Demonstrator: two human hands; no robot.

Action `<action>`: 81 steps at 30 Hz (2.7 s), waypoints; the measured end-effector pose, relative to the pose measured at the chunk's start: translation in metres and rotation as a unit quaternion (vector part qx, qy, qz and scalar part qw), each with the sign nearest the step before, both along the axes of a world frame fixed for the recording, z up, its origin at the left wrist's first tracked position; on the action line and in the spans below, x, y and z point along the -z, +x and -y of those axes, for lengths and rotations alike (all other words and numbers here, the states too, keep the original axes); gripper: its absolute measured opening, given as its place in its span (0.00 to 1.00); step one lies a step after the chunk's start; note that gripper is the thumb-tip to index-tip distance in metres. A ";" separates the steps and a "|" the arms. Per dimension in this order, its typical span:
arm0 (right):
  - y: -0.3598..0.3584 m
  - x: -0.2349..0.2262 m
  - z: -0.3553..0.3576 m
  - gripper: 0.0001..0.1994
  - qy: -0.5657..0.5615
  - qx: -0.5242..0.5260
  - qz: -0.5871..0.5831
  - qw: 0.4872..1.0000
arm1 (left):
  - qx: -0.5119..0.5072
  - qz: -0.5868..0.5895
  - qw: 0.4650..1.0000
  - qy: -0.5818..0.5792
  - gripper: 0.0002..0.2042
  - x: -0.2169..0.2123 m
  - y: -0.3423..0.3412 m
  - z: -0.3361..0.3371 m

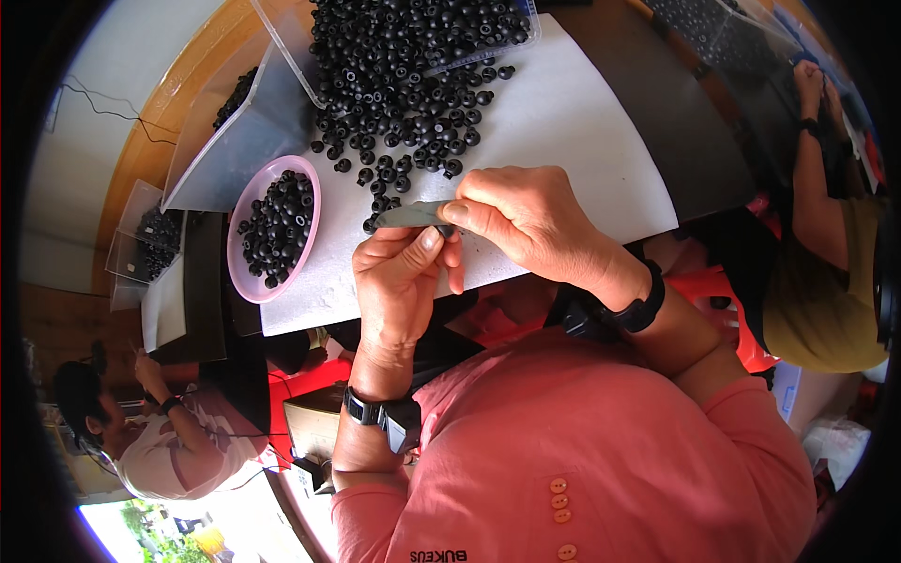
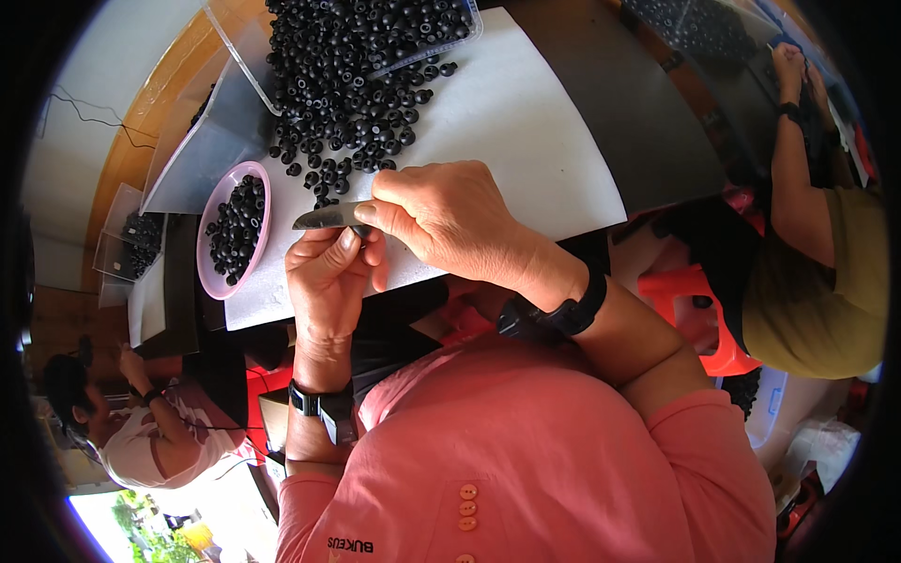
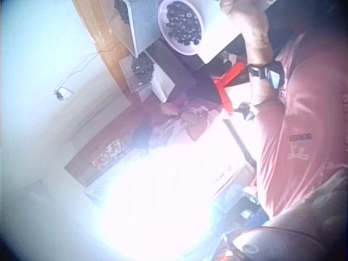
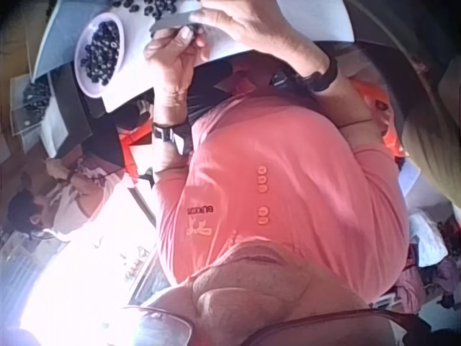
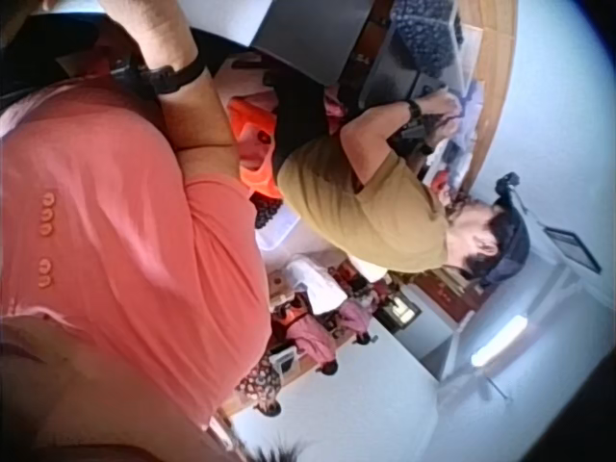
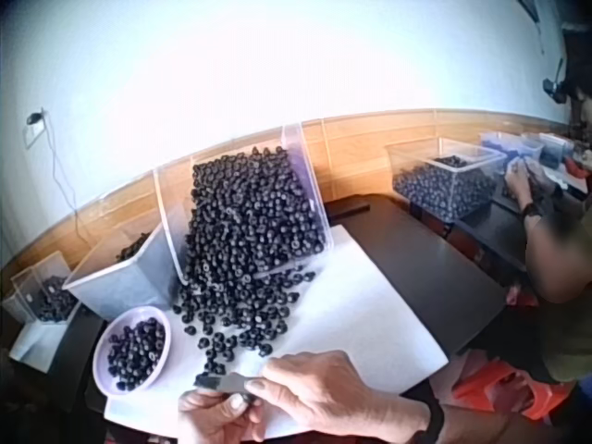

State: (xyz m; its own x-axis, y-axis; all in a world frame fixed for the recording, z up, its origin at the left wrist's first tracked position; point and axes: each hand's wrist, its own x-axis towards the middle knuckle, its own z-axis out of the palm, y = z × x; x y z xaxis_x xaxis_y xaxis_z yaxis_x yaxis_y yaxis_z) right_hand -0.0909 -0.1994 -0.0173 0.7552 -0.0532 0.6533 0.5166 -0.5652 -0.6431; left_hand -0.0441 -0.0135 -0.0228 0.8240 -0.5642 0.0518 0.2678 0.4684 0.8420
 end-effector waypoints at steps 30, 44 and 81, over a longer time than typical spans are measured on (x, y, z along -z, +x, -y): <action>-0.006 0.000 0.009 0.14 0.175 -0.074 -0.083 0.978 | -0.005 0.070 0.998 0.002 0.09 -0.005 -0.015 0.018; -0.009 -0.007 0.005 0.12 0.167 -0.083 -0.044 0.981 | 0.000 -0.026 1.000 -0.015 0.08 -0.015 -0.014 0.013; -0.003 -0.007 0.003 0.18 -0.034 -0.020 -0.027 0.999 | 0.002 -0.038 0.999 0.024 0.09 -0.007 -0.005 -0.001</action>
State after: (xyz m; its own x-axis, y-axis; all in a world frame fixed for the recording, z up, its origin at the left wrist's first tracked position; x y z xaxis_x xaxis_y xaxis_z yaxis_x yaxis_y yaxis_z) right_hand -0.0934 -0.2026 -0.0105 0.7897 0.0195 0.6132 0.5051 -0.5880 -0.6317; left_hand -0.0493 -0.0129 -0.0156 0.8225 -0.5675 -0.0386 0.3339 0.4269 0.8404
